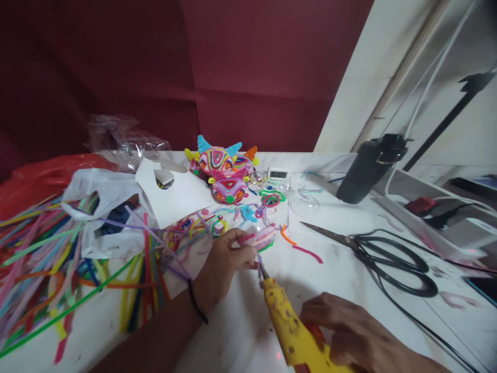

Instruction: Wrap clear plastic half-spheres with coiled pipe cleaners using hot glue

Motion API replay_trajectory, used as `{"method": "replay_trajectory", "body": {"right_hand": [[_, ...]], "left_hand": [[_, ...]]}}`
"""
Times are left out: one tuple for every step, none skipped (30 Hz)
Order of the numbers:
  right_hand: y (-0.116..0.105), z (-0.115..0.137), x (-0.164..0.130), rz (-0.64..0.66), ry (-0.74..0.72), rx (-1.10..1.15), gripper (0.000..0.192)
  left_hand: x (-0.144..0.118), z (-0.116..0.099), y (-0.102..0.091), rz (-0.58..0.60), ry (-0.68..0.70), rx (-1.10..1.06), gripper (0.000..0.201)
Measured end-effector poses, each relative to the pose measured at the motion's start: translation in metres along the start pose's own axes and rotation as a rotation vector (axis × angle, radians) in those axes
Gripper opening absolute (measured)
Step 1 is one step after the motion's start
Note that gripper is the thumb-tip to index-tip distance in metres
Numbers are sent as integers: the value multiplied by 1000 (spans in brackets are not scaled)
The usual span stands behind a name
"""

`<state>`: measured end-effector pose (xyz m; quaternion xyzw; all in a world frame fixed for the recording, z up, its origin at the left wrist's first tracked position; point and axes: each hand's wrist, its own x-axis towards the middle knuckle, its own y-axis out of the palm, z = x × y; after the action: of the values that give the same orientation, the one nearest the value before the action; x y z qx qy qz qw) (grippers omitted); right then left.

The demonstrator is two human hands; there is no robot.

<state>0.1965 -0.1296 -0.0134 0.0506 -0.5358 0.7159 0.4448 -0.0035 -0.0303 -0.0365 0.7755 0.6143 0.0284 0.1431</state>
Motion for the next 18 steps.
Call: {"method": "replay_trajectory", "body": {"right_hand": [[0,-1,1,-2,-3,1,11],[1,-2,1,1,0,4,11],[1,-3,1,7,2,8,12],[2,-4,0,12,-4,15,12],[3,-6,-1,20,-6,22,13],[4,-7,-3,26,-5,28,13],[4,-8,-4,33,-4,32,13],[5,-8,-5,37,-11,36,13],[6,-9,-5,42,-18,38,13],[6,-8,-5,44,-28,42,13],[6,-8,-4,44,-30,43,14],[5,-6,-2,42,-31,38,14],[4,-5,-1,42,-27,28,16],[3,-3,1,38,-18,10,17],[2,-1,2,30,-10,-10,19],[1,0,3,24,-8,-25,20],[0,0,3,14,-12,-30,21],[0,1,2,8,-18,-20,21]], "left_hand": [[-1,-2,1,10,-17,-27,20],[-1,-3,2,22,-34,-55,21],[-2,-4,2,33,-49,-78,23],[-3,-5,3,43,-61,-93,24],[-3,-6,3,48,-69,-102,25],[-4,-6,3,49,-73,-104,27],[-4,-5,3,48,-74,-103,28],[-3,-4,3,47,-75,-101,29],[-3,-3,3,45,-75,-99,29],[-2,-2,2,41,-76,-99,30],[-1,-1,2,33,-76,-100,31],[0,0,1,28,-73,-97,31],[1,1,1,22,-63,-86,31],[1,1,1,15,-50,-58,30],[2,1,0,7,-37,-16,28],[2,1,0,-1,-29,36,27],[2,0,-1,-11,-26,88,26],[2,-1,-1,-22,-27,130,26]]}}
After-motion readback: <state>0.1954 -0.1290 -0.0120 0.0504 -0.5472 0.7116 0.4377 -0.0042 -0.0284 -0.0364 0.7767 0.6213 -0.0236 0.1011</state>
